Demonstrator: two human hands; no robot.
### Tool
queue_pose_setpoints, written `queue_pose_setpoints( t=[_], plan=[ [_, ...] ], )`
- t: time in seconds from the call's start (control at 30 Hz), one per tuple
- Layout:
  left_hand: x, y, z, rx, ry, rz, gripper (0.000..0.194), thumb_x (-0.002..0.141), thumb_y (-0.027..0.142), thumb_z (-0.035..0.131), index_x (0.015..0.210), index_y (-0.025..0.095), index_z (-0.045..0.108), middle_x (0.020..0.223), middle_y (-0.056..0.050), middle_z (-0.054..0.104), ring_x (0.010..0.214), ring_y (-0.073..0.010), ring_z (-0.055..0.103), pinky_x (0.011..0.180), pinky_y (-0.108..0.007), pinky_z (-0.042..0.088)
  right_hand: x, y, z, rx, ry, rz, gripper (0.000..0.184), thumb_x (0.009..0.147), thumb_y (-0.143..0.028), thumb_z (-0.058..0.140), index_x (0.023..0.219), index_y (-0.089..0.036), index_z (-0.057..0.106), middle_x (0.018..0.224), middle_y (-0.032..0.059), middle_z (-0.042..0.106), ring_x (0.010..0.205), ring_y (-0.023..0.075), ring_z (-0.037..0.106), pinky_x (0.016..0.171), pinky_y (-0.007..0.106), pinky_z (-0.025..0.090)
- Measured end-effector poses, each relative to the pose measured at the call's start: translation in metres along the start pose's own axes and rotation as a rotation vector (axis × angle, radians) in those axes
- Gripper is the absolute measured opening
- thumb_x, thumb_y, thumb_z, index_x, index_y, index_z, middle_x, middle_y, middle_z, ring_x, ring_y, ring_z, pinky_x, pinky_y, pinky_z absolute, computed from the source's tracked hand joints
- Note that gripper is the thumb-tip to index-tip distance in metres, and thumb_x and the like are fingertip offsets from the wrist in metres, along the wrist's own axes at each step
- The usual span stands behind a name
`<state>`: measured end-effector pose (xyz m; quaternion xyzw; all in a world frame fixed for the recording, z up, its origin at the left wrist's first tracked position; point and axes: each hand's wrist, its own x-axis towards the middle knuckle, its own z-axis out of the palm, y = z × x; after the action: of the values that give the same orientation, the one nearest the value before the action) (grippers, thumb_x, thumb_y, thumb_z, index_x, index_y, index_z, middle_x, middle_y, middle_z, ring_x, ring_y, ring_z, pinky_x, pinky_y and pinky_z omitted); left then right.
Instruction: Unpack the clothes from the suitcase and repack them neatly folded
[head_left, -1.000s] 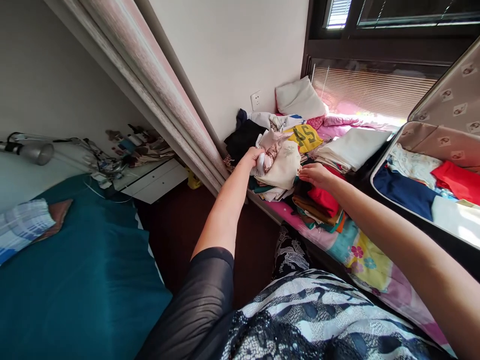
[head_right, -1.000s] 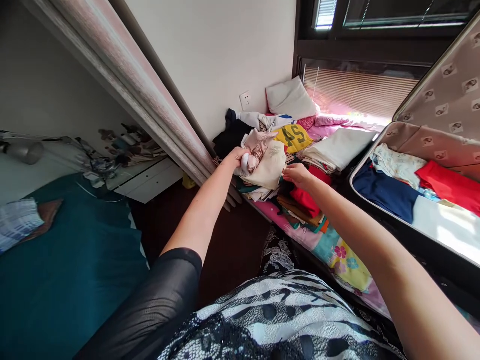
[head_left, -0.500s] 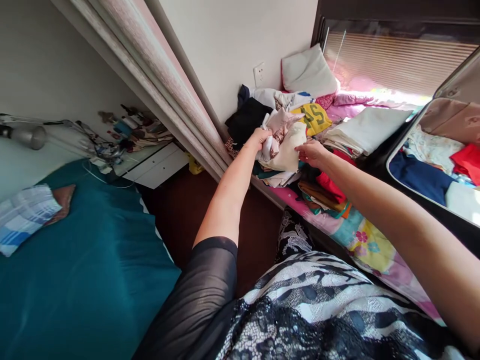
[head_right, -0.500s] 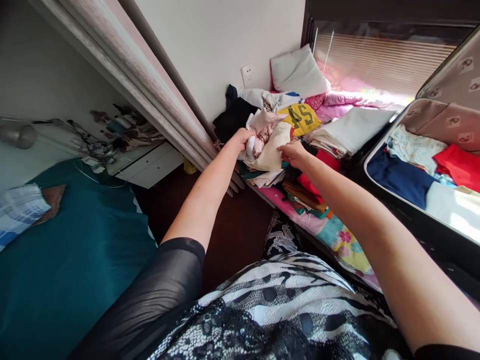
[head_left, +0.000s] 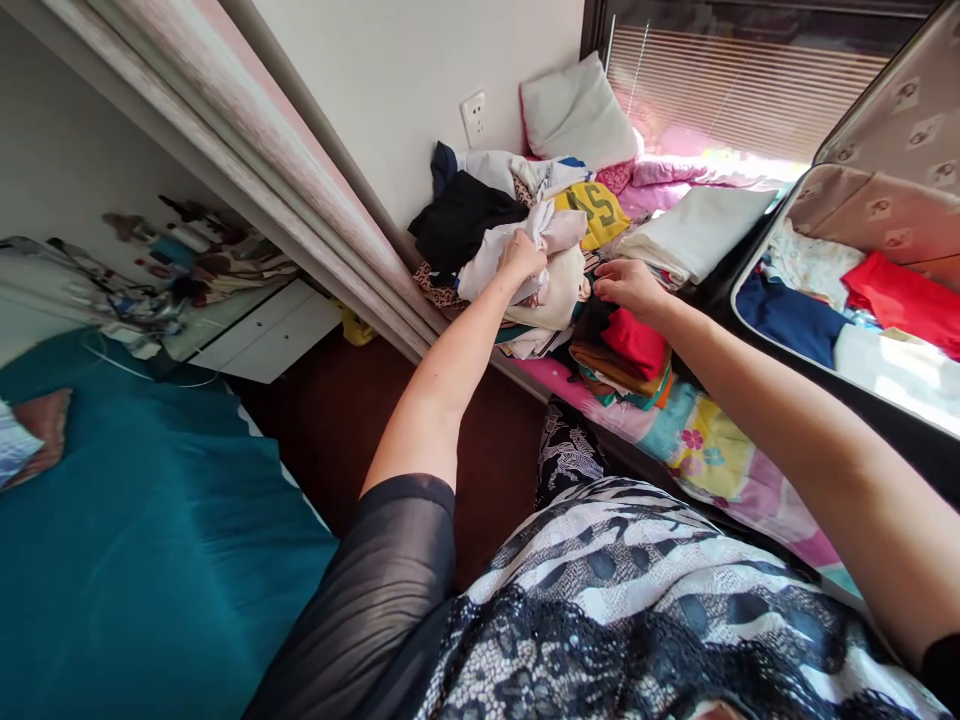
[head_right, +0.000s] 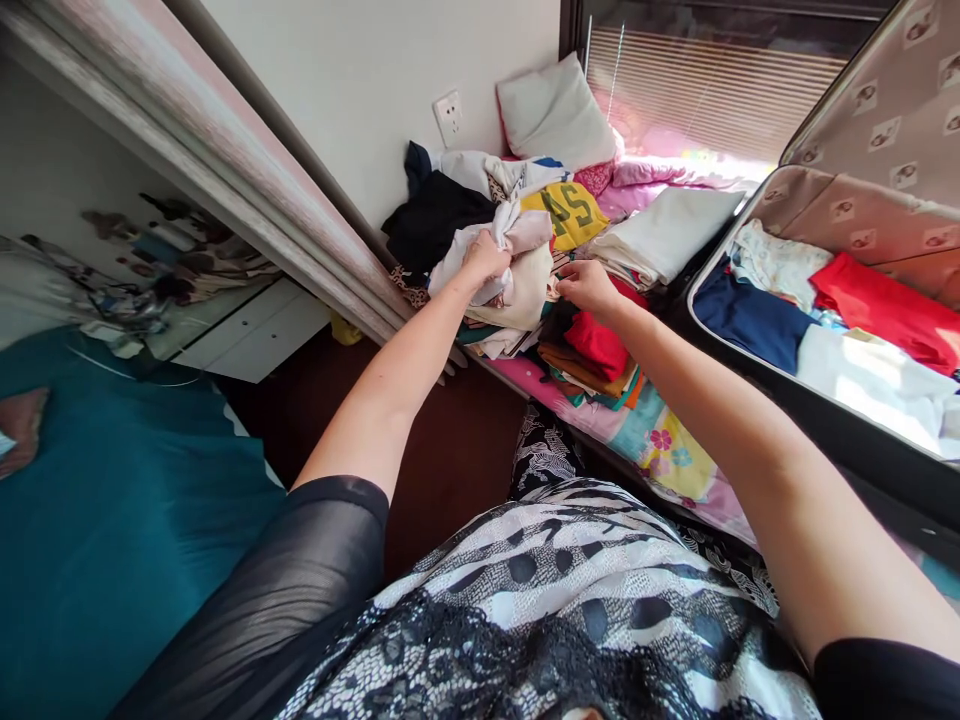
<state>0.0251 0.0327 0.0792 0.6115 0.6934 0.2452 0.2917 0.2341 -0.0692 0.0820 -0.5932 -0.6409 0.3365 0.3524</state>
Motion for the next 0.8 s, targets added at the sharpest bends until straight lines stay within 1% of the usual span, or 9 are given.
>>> queue_pose_setpoints(
  t=[0.1, 0.17, 0.27, 0.37, 0.47, 0.53, 0.63, 0.73, 0.8],
  plan=[
    [-0.015, 0.012, 0.003, 0.12, -0.057, 0.031, 0.064, 0.099, 0.037, 0.077, 0.147, 0.008, 0.047, 0.148, -0.024, 0.062, 0.14, -0.0331, 0.054, 0.118, -0.044, 0.037, -0.028, 0.014, -0.016, -0.328, 0.078, -0.063, 0.047, 0.092, -0.038, 0.068, 0.131, -0.011, 0.071, 0.113, 0.0163, 0.073, 0.107, 0.0298, 0.067, 0.098, 0.045, 0.057],
    [-0.02, 0.017, 0.002, 0.194, -0.084, 0.04, 0.064, 0.1, 0.031, 0.074, 0.15, 0.005, 0.043, 0.151, -0.026, 0.059, 0.138, -0.0324, 0.055, 0.117, -0.043, 0.038, -0.053, 0.026, -0.021, -0.529, 0.093, -0.064, 0.061, 0.095, -0.046, 0.063, 0.146, -0.013, 0.063, 0.139, 0.0224, 0.066, 0.131, 0.0389, 0.058, 0.111, 0.058, 0.05],
    [-0.024, 0.02, -0.001, 0.254, -0.1, 0.053, 0.065, 0.101, 0.032, 0.073, 0.15, 0.004, 0.041, 0.15, -0.026, 0.059, 0.136, -0.031, 0.055, 0.116, -0.042, 0.039, -0.092, 0.045, -0.017, -0.745, -0.037, 0.018, 0.094, 0.091, -0.066, 0.066, 0.168, -0.018, 0.042, 0.17, 0.0243, 0.04, 0.152, 0.0505, 0.037, 0.115, 0.069, 0.044],
    [-0.027, 0.021, -0.003, 0.308, -0.11, 0.07, 0.066, 0.1, 0.033, 0.071, 0.152, 0.005, 0.042, 0.151, -0.027, 0.058, 0.137, -0.0333, 0.055, 0.116, -0.044, 0.04, -0.117, 0.059, -0.005, -0.851, -0.195, 0.061, 0.117, 0.087, -0.073, 0.069, 0.179, -0.02, 0.018, 0.18, 0.024, 0.02, 0.161, 0.0537, 0.022, 0.117, 0.07, 0.04],
    [-0.034, 0.022, 0.0, 0.373, -0.106, 0.072, 0.07, 0.1, 0.036, 0.069, 0.158, 0.006, 0.041, 0.158, -0.028, 0.053, 0.144, -0.0386, 0.052, 0.118, -0.047, 0.04, -0.125, 0.065, 0.003, -0.885, -0.204, 0.04, 0.117, 0.091, -0.069, 0.066, 0.18, -0.02, 0.009, 0.182, 0.024, 0.014, 0.163, 0.0541, 0.017, 0.119, 0.071, 0.037],
    [-0.038, 0.022, 0.003, 0.406, -0.093, 0.077, 0.076, 0.101, 0.04, 0.068, 0.161, 0.005, 0.039, 0.162, -0.03, 0.049, 0.149, -0.0408, 0.049, 0.121, -0.049, 0.038, -0.123, 0.066, 0.004, -0.865, -0.19, 0.035, 0.113, 0.093, -0.068, 0.064, 0.18, -0.021, 0.011, 0.181, 0.0244, 0.017, 0.162, 0.0543, 0.018, 0.118, 0.071, 0.038],
    [-0.037, 0.019, 0.006, 0.421, -0.075, 0.088, 0.08, 0.1, 0.042, 0.07, 0.163, 0.005, 0.038, 0.163, -0.03, 0.049, 0.152, -0.0401, 0.048, 0.124, -0.047, 0.037, -0.119, 0.065, 0.0, -0.8, -0.199, 0.047, 0.109, 0.093, -0.072, 0.062, 0.179, -0.023, 0.018, 0.181, 0.0233, 0.02, 0.161, 0.0543, 0.022, 0.117, 0.071, 0.04],
    [-0.029, 0.015, 0.002, 0.358, -0.083, 0.086, 0.074, 0.093, 0.035, 0.077, 0.157, 0.009, 0.05, 0.157, -0.025, 0.058, 0.147, -0.0386, 0.054, 0.121, -0.045, 0.04, -0.117, 0.065, -0.006, -0.739, -0.189, 0.055, 0.103, 0.093, -0.072, 0.061, 0.177, -0.025, 0.027, 0.179, 0.0214, 0.025, 0.159, 0.0527, 0.027, 0.116, 0.069, 0.043],
    [-0.023, 0.011, -0.004, 0.19, -0.1, 0.103, 0.065, 0.083, 0.028, 0.084, 0.143, 0.012, 0.065, 0.146, -0.022, 0.067, 0.143, -0.0395, 0.058, 0.12, -0.045, 0.042, -0.115, 0.064, -0.009, -0.7, -0.162, 0.046, 0.099, 0.093, -0.072, 0.062, 0.175, -0.024, 0.033, 0.177, 0.0215, 0.03, 0.157, 0.051, 0.032, 0.114, 0.067, 0.045]
  ],
)
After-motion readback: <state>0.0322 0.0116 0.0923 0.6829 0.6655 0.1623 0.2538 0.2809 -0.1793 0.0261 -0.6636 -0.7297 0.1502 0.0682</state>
